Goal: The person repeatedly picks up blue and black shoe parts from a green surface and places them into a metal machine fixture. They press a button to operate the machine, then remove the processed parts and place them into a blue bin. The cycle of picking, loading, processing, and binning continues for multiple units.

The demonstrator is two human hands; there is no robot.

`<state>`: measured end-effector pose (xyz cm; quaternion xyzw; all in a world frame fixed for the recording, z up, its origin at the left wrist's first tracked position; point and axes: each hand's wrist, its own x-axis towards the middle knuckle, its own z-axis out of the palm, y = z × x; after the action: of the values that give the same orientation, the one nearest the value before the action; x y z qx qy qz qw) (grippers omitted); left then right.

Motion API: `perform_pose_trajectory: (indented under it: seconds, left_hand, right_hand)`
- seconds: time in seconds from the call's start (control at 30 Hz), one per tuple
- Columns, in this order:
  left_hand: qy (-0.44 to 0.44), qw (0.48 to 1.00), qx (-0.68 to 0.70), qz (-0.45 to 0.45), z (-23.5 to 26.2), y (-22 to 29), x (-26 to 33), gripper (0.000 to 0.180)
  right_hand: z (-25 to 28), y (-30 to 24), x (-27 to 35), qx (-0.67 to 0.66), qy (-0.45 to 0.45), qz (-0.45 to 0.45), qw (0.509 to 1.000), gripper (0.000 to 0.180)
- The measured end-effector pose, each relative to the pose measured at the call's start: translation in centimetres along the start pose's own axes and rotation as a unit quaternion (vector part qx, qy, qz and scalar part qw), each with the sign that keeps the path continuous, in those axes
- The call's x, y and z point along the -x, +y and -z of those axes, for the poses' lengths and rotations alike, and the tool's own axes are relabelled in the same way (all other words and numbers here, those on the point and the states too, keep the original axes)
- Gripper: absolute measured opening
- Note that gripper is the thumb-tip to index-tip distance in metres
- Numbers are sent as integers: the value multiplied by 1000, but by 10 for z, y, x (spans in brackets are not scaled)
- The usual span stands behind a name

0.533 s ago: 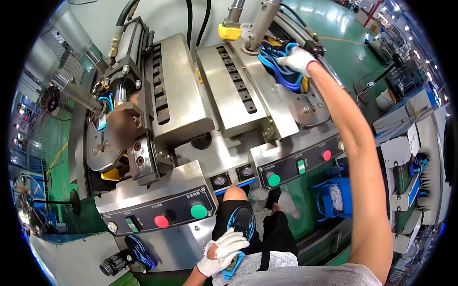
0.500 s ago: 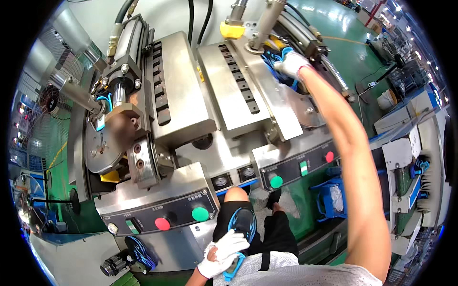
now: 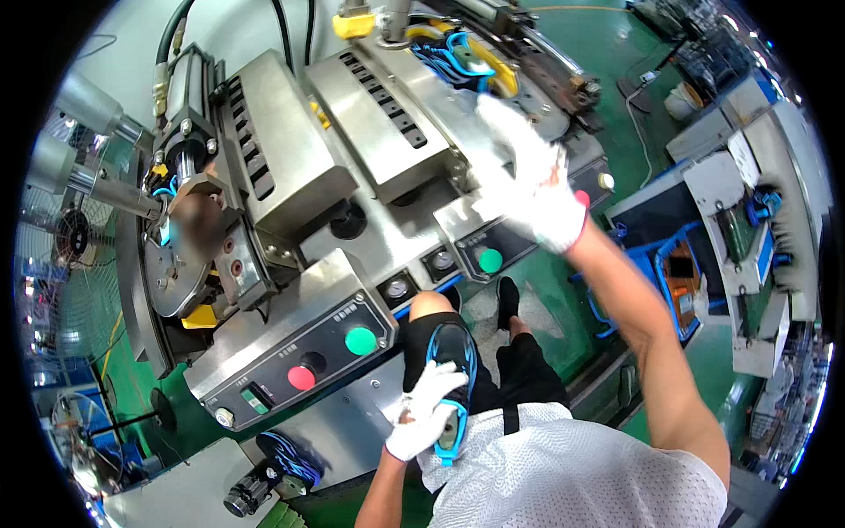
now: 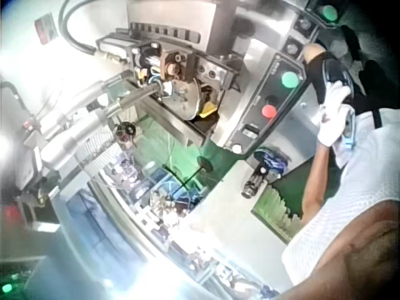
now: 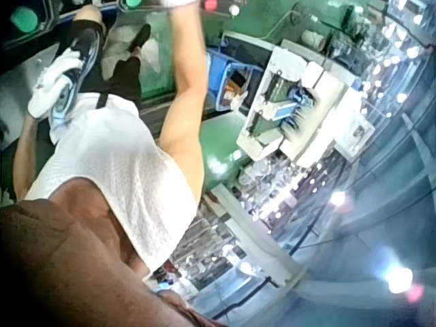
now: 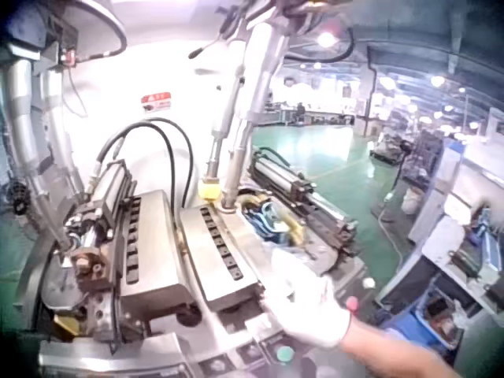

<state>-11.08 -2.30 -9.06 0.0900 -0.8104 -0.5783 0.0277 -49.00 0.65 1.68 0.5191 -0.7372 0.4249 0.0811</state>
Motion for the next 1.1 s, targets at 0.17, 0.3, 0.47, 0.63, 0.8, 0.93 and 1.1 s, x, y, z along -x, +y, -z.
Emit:
perform_pose_trajectory:
  seconds: [0.17,0.3,0.47,0.63,0.8,0.93,1.1]
  left_hand:
    - [21,1000,-6,-12,-19,12,-19,42]
    - [103,994,-3,30,-46,36,-33,39]
    - [165,985,39,15,-87,87,-76,42]
    - [94,966,-80,-227,-180,195,-133,42]
    - [-159,870,16,-467,-290,307,-177,63]
    - [-212,798,46,-562,-304,315,-185,78]
    - [-221,904,-15,-367,-281,188,-172,65]
  right_hand:
    - [-55,-5,140,234,-194,-37,952,93]
    - [-34,4,179,56,-134,-181,973,96]
    - [95,-65,312,-155,-164,-284,932,110]
    - [162,-143,383,-134,41,-286,948,122]
    - [227,-86,413,-6,440,-287,851,99]
    - [326,16,465,-86,620,-363,690,64]
    - [530,159,502,244,466,-495,692,67]
